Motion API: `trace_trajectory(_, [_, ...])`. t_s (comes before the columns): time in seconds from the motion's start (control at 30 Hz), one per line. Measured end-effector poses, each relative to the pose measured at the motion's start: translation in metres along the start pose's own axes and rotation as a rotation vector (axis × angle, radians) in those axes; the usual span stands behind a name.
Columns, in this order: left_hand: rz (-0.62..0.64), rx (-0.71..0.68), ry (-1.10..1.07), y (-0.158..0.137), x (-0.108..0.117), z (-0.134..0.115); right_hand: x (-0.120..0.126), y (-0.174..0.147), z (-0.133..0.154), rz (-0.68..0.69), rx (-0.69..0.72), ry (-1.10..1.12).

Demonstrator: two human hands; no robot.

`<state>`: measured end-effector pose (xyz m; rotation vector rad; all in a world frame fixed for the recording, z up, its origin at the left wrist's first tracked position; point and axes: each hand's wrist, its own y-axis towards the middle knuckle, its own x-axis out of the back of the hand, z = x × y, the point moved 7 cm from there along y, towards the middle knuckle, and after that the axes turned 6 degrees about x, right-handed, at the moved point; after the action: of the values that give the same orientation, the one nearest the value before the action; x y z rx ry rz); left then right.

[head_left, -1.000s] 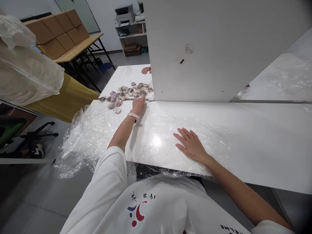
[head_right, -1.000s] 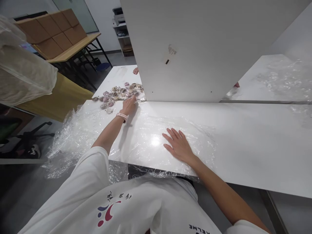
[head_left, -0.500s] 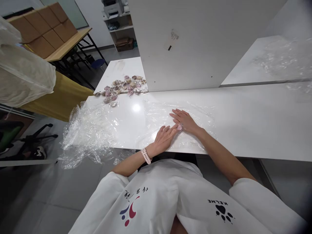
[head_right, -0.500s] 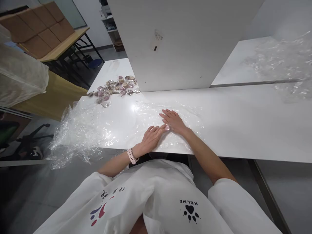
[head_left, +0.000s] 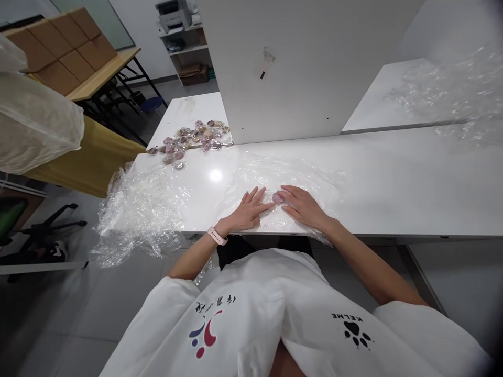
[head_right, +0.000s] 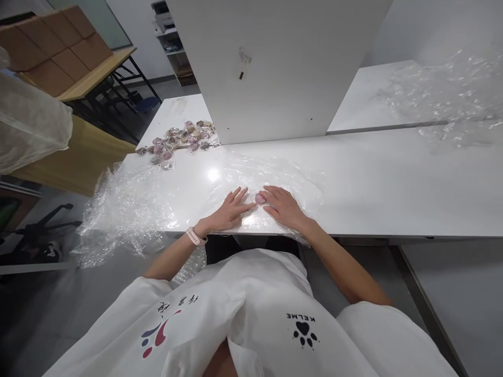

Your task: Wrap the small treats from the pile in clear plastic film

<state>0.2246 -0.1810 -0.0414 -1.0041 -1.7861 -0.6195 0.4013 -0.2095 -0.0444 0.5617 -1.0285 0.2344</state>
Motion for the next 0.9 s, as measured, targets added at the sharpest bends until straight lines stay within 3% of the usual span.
trace_trajectory(0.17, [-0.06, 0.001, -0.021, -0.044, 0.003, -0.014, 0.015, -0.058, 0.028, 0.073, 0.104, -0.062])
trace_trajectory(0.33, [-0.314, 0.118, -0.067, -0.08, -0.008, -0.001, 0.017, -0.091, 0.018, 0.014, -0.054, 0.037])
trace_trajectory(0.43, [-0.384, 0.203, -0.231, -0.082, 0.002, 0.008, 0.028, -0.072, 0.012, 0.059, -0.108, 0.13])
trace_trajectory(0.63, [-0.348, 0.488, -0.455, -0.054, 0.049, 0.039, 0.056, 0.005, -0.015, 0.244, -0.233, 0.367])
trace_trajectory(0.77, [-0.334, 0.63, -0.249, -0.015, 0.066, 0.081, 0.042, 0.051, -0.056, 0.301, -0.352, 0.335])
trace_trajectory(0.9, [-0.201, 0.65, 0.088, 0.023, 0.06, 0.109, 0.019, 0.079, -0.085, 0.334, -0.322, 0.072])
